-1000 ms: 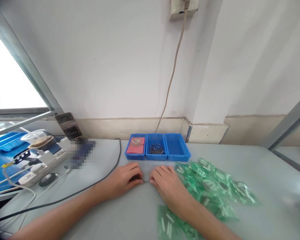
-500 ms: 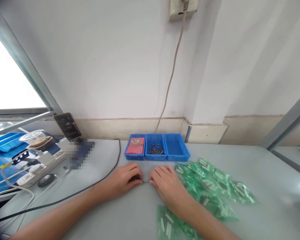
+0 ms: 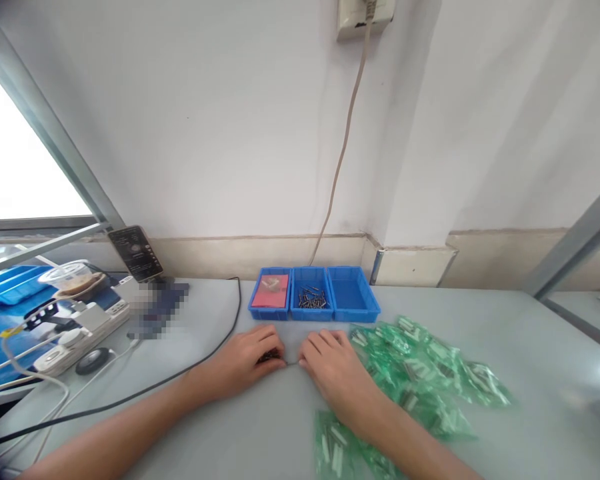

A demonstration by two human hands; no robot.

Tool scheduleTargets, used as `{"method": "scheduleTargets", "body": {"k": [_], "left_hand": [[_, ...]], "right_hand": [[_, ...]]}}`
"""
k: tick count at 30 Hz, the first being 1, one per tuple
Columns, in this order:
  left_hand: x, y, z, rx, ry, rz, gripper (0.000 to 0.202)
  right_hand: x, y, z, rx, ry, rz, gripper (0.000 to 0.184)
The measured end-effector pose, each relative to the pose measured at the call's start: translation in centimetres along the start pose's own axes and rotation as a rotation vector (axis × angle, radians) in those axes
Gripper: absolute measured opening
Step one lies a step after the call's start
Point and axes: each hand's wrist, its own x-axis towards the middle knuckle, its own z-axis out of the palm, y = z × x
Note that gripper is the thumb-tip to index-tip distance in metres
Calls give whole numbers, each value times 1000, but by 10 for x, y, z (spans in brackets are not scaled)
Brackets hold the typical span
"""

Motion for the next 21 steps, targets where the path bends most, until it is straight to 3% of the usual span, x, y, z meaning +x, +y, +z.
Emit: {"method": "scheduleTargets", "body": {"k": [11,21], "left_hand": [[-1,-2,2,6,5,5,10],[0,-2,1,-5,13,18,11]], "right_hand": [[-3,-1,4,3,-17,-3,23],[-1,-1,5,-12,43,19,30]]}}
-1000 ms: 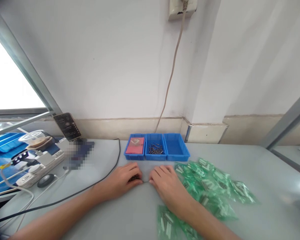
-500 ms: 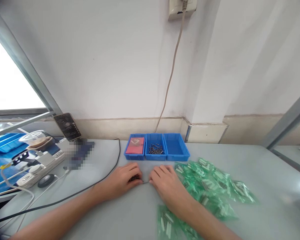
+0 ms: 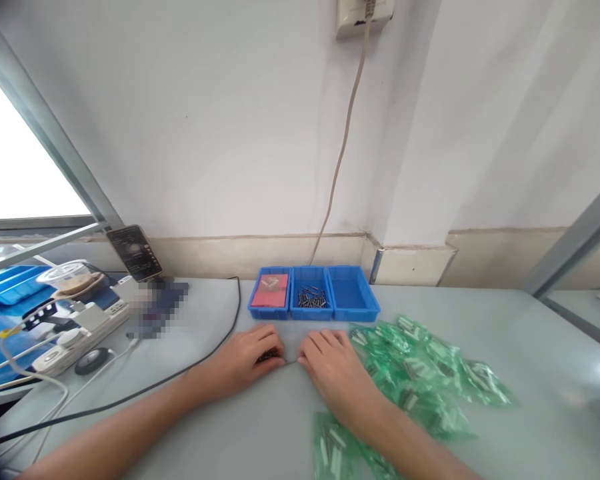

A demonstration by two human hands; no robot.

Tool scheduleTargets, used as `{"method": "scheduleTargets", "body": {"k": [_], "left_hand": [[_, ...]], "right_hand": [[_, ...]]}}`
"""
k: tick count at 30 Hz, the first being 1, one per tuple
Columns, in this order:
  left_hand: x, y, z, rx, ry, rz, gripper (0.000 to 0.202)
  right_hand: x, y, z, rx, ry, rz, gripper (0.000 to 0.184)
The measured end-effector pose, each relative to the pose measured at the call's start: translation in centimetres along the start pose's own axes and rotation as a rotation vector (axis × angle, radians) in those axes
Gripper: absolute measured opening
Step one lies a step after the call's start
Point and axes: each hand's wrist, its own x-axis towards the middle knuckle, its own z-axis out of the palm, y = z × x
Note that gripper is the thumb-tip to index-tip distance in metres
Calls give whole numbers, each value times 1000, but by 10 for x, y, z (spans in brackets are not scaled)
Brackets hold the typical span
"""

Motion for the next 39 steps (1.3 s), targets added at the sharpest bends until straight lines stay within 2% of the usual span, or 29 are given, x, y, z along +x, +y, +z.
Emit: {"method": "scheduleTargets", "body": {"k": [39], "left_hand": [[0,0,0,0,-18,-3,12]], "right_hand": [[-1,1,-1,74,-43,6,25]]}}
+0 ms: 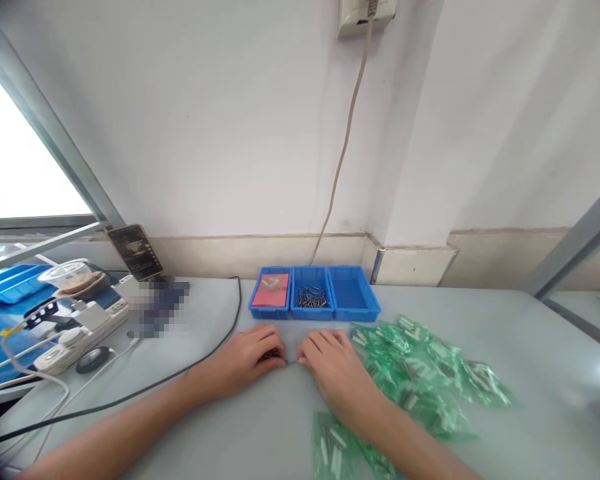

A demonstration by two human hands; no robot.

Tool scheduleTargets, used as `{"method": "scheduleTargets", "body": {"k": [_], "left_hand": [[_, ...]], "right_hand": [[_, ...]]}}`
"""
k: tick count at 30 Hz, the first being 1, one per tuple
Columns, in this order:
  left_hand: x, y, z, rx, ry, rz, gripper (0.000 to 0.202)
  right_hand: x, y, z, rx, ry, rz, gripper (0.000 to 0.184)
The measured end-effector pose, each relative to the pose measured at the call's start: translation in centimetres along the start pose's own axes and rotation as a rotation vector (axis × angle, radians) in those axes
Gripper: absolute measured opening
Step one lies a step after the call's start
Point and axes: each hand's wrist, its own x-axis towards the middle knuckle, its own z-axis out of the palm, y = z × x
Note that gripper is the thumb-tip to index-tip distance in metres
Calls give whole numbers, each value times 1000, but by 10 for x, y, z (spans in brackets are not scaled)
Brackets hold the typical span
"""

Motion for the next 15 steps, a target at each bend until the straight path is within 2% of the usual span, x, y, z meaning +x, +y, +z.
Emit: {"method": "scheduleTargets", "body": {"k": [15], "left_hand": [[0,-2,1,3,-6,9,12]], "right_hand": [[0,-1,0,24,-67,18,21]]}}
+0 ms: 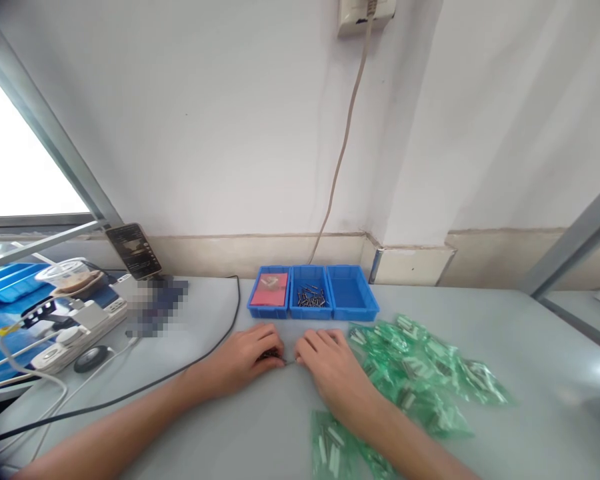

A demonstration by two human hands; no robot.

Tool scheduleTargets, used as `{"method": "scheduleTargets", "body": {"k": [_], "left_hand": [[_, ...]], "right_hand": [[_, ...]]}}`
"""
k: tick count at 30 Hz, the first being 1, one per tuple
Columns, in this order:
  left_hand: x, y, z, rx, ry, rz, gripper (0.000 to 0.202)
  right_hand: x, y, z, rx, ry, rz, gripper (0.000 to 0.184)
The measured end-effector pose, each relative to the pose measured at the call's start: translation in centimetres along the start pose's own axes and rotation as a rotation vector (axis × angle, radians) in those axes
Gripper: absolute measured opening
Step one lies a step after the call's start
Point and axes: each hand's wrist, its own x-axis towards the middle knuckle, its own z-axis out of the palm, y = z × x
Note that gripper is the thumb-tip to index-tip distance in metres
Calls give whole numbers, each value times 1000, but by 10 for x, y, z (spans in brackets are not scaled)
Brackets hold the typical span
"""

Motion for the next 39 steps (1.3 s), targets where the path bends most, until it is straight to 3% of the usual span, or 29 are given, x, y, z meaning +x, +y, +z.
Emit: {"method": "scheduleTargets", "body": {"k": [23,39], "left_hand": [[0,2,-1,0,0,-5,11],[1,2,-2,-5,-4,-1,11]], "right_hand": [[7,-4,-3,-268,76,-113,25],[7,-8,-5,-271,13,-103,26]]}}
